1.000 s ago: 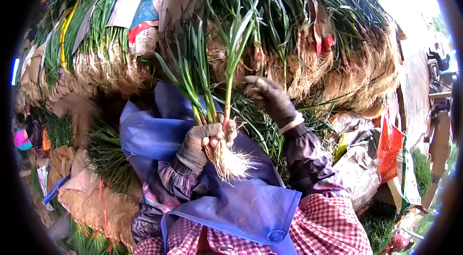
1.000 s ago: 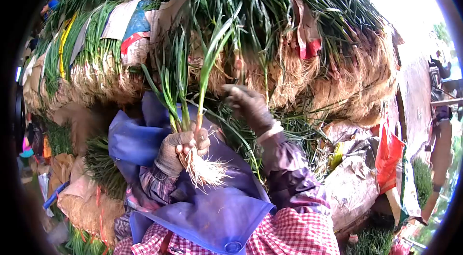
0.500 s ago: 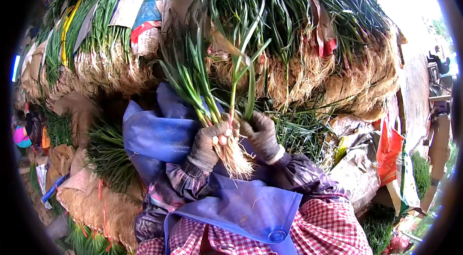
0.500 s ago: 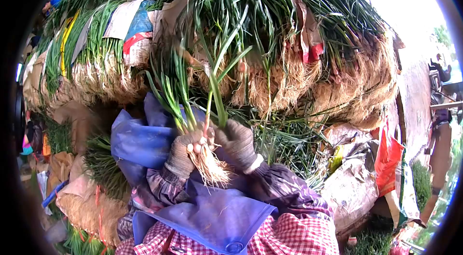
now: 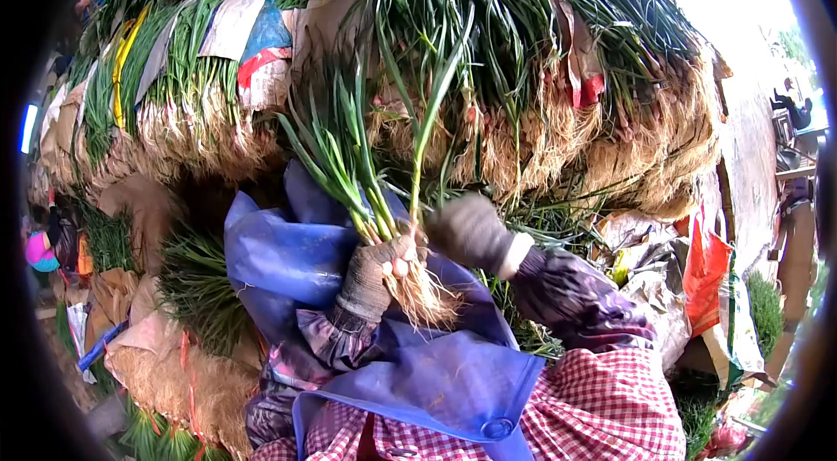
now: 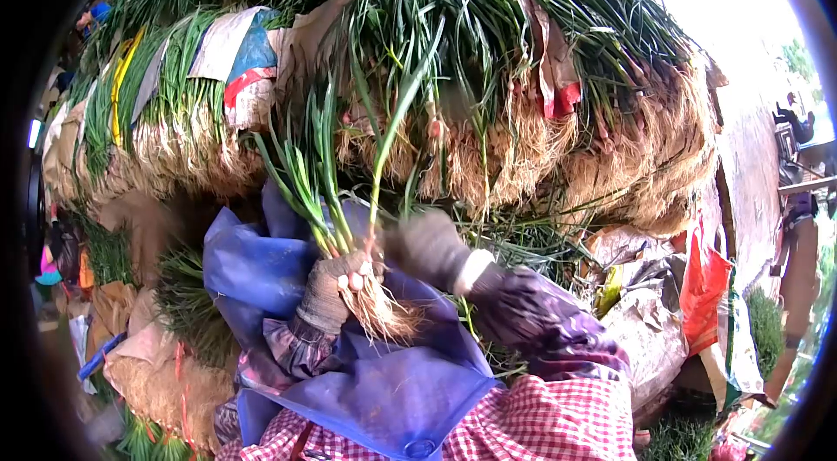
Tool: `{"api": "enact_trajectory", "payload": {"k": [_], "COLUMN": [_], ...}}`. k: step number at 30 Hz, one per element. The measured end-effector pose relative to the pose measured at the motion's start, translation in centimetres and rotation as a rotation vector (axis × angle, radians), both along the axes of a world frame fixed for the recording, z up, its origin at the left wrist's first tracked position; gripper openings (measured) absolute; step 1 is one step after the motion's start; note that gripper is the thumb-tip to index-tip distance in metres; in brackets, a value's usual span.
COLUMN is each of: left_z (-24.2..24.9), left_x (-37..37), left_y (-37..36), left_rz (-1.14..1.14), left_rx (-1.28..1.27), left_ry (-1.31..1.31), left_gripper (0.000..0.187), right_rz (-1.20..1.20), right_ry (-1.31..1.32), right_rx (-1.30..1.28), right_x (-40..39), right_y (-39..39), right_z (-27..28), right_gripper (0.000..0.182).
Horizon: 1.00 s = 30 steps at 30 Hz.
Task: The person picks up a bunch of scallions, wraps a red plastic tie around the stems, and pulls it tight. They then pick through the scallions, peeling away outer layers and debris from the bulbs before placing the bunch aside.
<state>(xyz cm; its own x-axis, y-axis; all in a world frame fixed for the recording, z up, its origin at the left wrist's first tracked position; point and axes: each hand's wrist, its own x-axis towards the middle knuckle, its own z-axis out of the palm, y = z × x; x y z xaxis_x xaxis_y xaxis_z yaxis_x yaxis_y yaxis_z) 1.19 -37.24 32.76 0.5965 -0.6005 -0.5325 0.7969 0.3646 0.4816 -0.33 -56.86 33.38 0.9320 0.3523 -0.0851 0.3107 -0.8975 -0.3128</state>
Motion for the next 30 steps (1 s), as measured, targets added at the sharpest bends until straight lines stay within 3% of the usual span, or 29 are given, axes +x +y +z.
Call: {"api": "enact_trajectory", "payload": {"k": [1, 2, 4, 6, 7, 8, 9, 10, 11, 13, 15, 17, 18, 21, 22, 24, 26, 28, 29, 30], "left_z": [-0.1, -0.1, 1.8, 4.2, 3.5, 3.1, 3.1, 3.3, 4.0, 2.8, 2.1, 2.2, 2.3, 3.1, 4.0, 2.5, 4.2, 2.9, 2.3, 1.9], "left_x": [0.0, 0.3, 0.8, 1.4, 1.6, 2.2, 2.5, 2.8, 3.1, 3.0, 2.8, 2.7, 2.6, 2.8, 3.0, 3.2, 2.9, 3.0, 3.1, 3.1], "left_y": [0.4, 0.4, 0.0, -0.1, 0.3, 0.7, 0.1, -0.5, -1.1, -1.8, -2.1, -1.8, -1.4, -0.7, -1.4, -2.2, -3.6, -3.2, -2.8, -2.4], "left_rz": [0.03, 0.056, 0.132, 0.121, 0.152, 0.046, 0.074, 0.105, 0.056, 0.042, 0.021, 0.009, 0.005, -0.008, -0.016, -0.031, -0.025, -0.139, -0.163, -0.187], "left_rx": [-0.004, -0.012, -0.207, -0.452, -0.438, -0.447, -0.459, -0.47, -0.417, -0.381, -0.422, -0.312, -0.266, 0.001, 0.044, 0.004, 0.082, 0.104, 0.078, 0.05], "left_ry": [0.013, 0.022, -0.024, -0.072, -0.082, -0.025, -0.082, -0.143, -0.114, -0.023, 0.049, -0.036, -0.049, -0.077, -0.088, -0.046, -0.043, -0.112, -0.12, -0.128], "left_gripper": [0.025, 0.024, 0.026, 0.027, 0.04, 0.051, 0.054, 0.057, 0.059, 0.054, 0.039, 0.033, 0.032, 0.025, 0.025, 0.023, 0.023, 0.029, 0.03, 0.031], "right_rz": [0.166, 0.1, -0.088, -0.097, -0.134, -0.165, -0.191, -0.444, -0.581, -0.77, -0.711, -0.715, -0.766, -0.697, -0.617, -0.566, -0.42, -0.396, -0.346, -0.242], "right_ry": [0.076, 0.333, 0.54, 0.82, 0.743, 0.665, 0.587, 0.414, 0.153, -0.062, -0.264, -0.297, -0.292, -0.494, -0.429, -0.275, -0.1, -0.11, 0.068, 0.119], "right_rx": [0.013, 0.042, 0.041, -0.532, -0.469, -0.404, -0.338, -0.208, -0.235, -0.128, -0.182, -0.141, -0.179, 0.109, 0.319, 0.097, 0.132, 0.33, 0.35, 0.526], "right_x": [-2.5, -4.6, -8.0, -7.7, -6.3, -4.9, -3.5, -1.5, 0.5, 5.2, 8.2, 9.0, 8.9, 4.5, 2.6, 0.2, -1.4, -2.4, -2.4, -2.6], "right_y": [-0.5, -0.6, -3.7, -6.2, -6.5, -6.8, -7.1, -6.4, -6.2, -5.8, -6.6, -6.6, -6.9, -5.7, -4.8, -2.0, -0.3, 0.0, -0.4, -1.5], "right_z": [-1.0, 0.3, -3.0, -2.3, -0.4, 1.4, 3.3, 3.9, 4.0, 3.9, 0.4, 1.1, 1.7, 6.0, 6.9, 7.8, 6.6, 5.4, 5.8, 4.2], "right_gripper": [0.013, 0.015, 0.024, 0.03, 0.033, 0.039, 0.047, 0.05, 0.051, 0.049, 0.028, 0.01, 0.012, 0.021, 0.02, 0.012, 0.012, 0.019, 0.019, 0.016]}}
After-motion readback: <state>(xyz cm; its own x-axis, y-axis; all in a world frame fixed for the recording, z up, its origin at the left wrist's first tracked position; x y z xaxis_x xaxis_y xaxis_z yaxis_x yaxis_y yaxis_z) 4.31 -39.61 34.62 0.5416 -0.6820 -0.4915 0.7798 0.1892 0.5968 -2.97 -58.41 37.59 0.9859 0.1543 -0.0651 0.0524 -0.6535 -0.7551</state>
